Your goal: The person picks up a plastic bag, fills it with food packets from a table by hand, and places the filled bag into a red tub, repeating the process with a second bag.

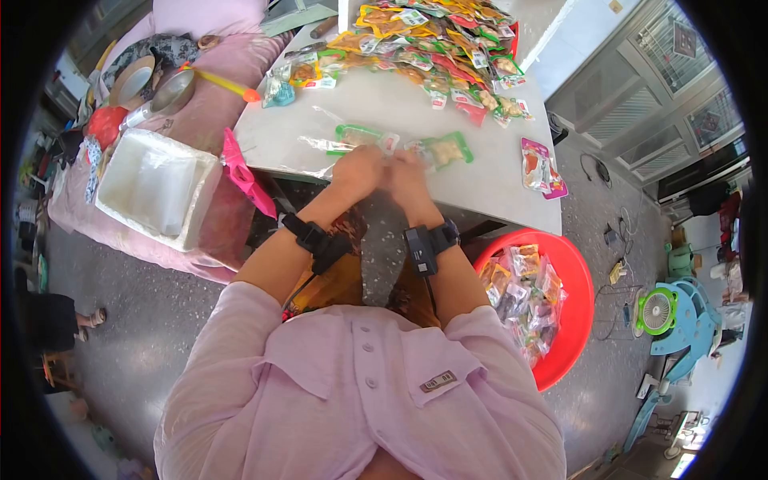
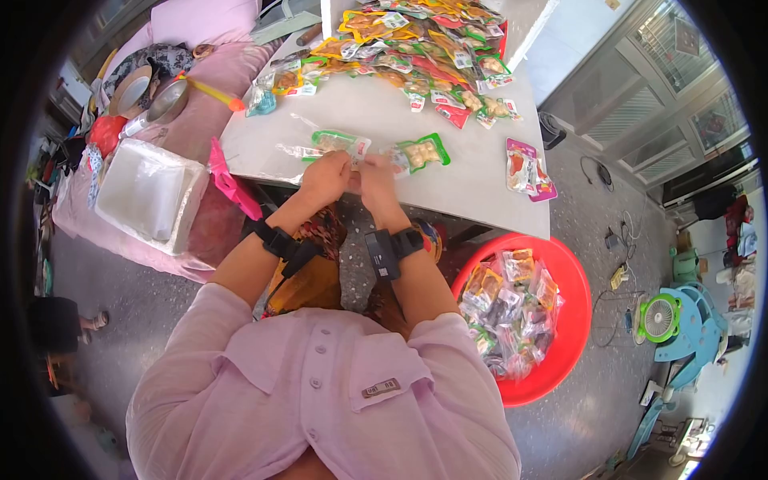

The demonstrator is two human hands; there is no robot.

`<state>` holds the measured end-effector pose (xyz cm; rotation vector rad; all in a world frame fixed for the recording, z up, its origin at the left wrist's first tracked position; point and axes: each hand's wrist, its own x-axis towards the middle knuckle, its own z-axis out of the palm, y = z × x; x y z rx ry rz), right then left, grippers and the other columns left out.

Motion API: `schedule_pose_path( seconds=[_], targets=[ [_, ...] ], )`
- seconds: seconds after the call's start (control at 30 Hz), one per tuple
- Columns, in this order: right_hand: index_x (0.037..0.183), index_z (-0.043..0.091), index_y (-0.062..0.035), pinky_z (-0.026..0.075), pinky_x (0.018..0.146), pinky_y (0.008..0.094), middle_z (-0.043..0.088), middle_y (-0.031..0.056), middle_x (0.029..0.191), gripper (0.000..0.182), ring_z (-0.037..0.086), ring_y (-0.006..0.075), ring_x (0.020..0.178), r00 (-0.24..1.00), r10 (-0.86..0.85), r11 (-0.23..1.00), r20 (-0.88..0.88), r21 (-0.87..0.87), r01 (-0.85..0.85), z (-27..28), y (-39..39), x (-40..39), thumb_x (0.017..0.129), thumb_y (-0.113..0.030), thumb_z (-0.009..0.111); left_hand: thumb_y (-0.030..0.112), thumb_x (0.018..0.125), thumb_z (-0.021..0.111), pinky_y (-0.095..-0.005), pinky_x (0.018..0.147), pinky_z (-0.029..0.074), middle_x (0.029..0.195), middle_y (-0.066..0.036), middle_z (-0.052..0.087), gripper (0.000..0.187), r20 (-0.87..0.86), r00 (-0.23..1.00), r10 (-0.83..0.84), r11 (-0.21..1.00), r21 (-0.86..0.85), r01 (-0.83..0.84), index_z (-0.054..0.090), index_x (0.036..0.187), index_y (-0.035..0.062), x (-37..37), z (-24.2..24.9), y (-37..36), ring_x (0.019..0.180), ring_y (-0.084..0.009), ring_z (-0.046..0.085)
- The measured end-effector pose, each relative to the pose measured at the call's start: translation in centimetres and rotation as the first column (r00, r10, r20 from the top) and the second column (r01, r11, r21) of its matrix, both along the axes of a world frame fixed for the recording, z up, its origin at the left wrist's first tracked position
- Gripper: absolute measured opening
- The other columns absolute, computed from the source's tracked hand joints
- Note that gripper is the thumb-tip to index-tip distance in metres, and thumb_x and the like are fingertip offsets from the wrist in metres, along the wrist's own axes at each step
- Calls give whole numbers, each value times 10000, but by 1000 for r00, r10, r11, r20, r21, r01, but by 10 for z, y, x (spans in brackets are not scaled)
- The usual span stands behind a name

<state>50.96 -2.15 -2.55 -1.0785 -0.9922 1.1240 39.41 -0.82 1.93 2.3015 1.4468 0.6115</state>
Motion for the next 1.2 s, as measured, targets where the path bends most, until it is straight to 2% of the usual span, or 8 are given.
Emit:
schedule_pose_path(
  seconds=[0.17, 0.27, 0.37, 0.57, 0.77, 0.9, 0.97, 1.2],
  targets=[
    [873, 514, -13, 442, 503, 283, 539, 90, 746, 142, 564, 185, 609, 971, -6, 999, 238, -37, 15, 5, 13, 36, 747, -52, 459, 157, 756, 440, -396, 652, 420, 800, -146, 538, 129, 85, 996, -28, 999, 48, 24, 508, 786, 51, -10, -21, 12, 770, -321, 520],
    [962, 504, -37, 453, 625, 368, 531, 117, 913, 268, 552, 255, 809, 660, -121, 987, 741, 21, 158, 48, 6, 63, 714, -138, 520, 148, 751, 443, -400, 655, 418, 788, -148, 535, 119, 121, 992, -31, 999, 16, 29, 500, 780, 47, -8, -30, 6, 772, -321, 516],
    [998, 494, -40, 401, 734, 475, 482, 139, 1043, 386, 460, 301, 991, 9, -219, 965, 976, 216, 146, 20, 7, 69, 679, -246, 558, 145, 750, 439, -409, 654, 415, 779, -148, 533, 117, 40, 999, 7, 999, 45, -9, 492, 772, 44, -1, -40, 7, 765, -326, 513],
    [965, 513, -43, 365, 775, 514, 494, 141, 1045, 341, 437, 300, 1028, -128, -197, 962, 972, 217, 168, -1, 13, 77, 679, -230, 527, 143, 747, 442, -421, 648, 416, 776, -146, 535, 110, 54, 998, 12, 998, 61, -16, 487, 764, 44, -1, -38, 4, 758, -335, 513],
    [830, 529, -30, 437, 675, 431, 551, 105, 893, 150, 525, 285, 856, 241, -261, 942, 935, 193, 273, 32, -2, 99, 693, -76, 489, 133, 748, 444, -421, 638, 420, 786, -148, 538, 101, 33, 999, 34, 998, 46, -35, 489, 763, 44, 0, -40, 4, 752, -337, 517],
    [933, 477, -19, 443, 690, 473, 515, 108, 943, 187, 513, 289, 891, 929, -357, 931, 93, -48, 363, 41, -26, 112, 755, -42, 424, 127, 746, 448, -415, 634, 418, 774, -155, 537, 95, 88, 996, 23, 998, 55, -28, 491, 758, 43, 2, -38, 3, 743, -335, 517],
    [1010, 435, -13, 430, 738, 504, 492, 118, 985, 231, 504, 293, 919, 852, -328, 942, -408, -203, 266, 58, -47, 92, 788, -45, 381, 126, 746, 449, -414, 633, 414, 759, -160, 535, 96, 130, 991, 40, 998, 47, -47, 492, 758, 42, 3, -37, 3, 741, -337, 515],
    [1097, 381, -20, 374, 830, 520, 463, 146, 1068, 287, 475, 306, 972, 700, -280, 944, -657, -321, 76, 26, -61, 65, 812, -43, 353, 159, 776, 407, -418, 671, 413, 813, -170, 548, 189, 307, 952, -20, 1000, 24, 13, 507, 818, 3, 17, -30, -2, 769, -342, 523]
  ],
)
